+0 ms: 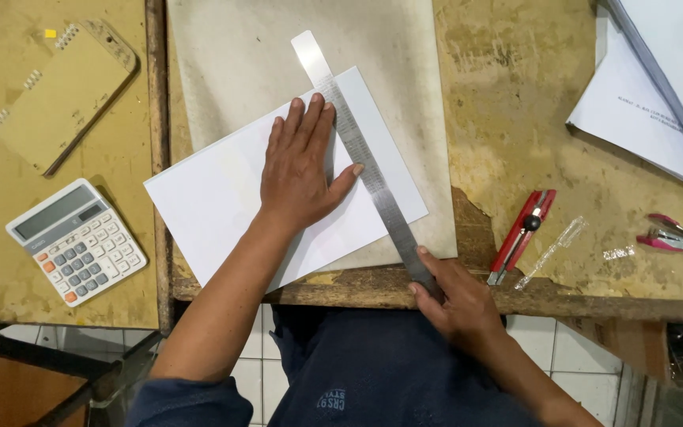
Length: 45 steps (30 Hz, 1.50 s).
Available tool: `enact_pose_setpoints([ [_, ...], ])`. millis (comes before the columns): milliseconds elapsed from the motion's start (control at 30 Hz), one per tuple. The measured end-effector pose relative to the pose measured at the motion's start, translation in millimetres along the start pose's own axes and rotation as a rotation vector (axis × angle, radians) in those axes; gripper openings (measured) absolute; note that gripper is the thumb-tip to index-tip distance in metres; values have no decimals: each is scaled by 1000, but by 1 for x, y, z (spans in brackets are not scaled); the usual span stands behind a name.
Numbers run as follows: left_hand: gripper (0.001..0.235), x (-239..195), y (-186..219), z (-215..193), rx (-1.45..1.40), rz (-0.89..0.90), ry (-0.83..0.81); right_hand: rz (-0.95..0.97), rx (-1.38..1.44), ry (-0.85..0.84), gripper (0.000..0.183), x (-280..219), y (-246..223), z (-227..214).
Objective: Trimming the edges of printed documents using a ruler and a utility knife, then sorting them with plastic covers.
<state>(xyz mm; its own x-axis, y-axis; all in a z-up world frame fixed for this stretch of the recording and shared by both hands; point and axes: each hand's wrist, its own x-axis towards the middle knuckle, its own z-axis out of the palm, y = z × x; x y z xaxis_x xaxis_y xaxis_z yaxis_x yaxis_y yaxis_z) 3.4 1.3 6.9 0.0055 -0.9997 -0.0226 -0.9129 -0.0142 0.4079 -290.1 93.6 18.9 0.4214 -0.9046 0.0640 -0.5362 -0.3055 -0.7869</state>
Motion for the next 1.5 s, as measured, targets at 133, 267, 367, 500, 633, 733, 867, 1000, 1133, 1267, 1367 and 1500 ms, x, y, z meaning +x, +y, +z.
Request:
enact_pose_setpoints([
  [133,85,0,-1,1,66,70,35,35,-90,-115,59,1,0,-3],
  [267,86,-1,-1,1,71,80,29,-61,-192,-86,57,6,-8,-7],
  [367,85,0,0,-1,53,76,36,-11,-198,-88,58,4,-3,-5],
  [500,87,0,0,-2,47,85,-2,-20,-276,-96,63,2,5,-4],
  [633,111,11,15,-26,39,10,-193,-39,-204,-129,48,21,11,-46],
  [733,119,19,32,-44,25,-77,-369,-174,-340,-129,34,36,37,-107],
  [867,126,28,43,-55,154,-121,-461,-285,-671,-304,37,61,82,-145],
  [1000,129,36,55,-53,257,-172,-550,-264,-687,-451,29,66,116,-151],
  [1133,128,43,68,-57,304,-223,-592,58,-529,-531,38,60,127,-175],
  [1267,133,45,68,-50,338,-246,-596,622,122,-335,50,28,122,-174],
  [1367,133,45,70,-48,334,-249,-589,736,767,-263,53,17,59,-177],
  [1500,129,47,79,-63,328,-258,-593,597,1024,-263,63,-6,27,-169],
])
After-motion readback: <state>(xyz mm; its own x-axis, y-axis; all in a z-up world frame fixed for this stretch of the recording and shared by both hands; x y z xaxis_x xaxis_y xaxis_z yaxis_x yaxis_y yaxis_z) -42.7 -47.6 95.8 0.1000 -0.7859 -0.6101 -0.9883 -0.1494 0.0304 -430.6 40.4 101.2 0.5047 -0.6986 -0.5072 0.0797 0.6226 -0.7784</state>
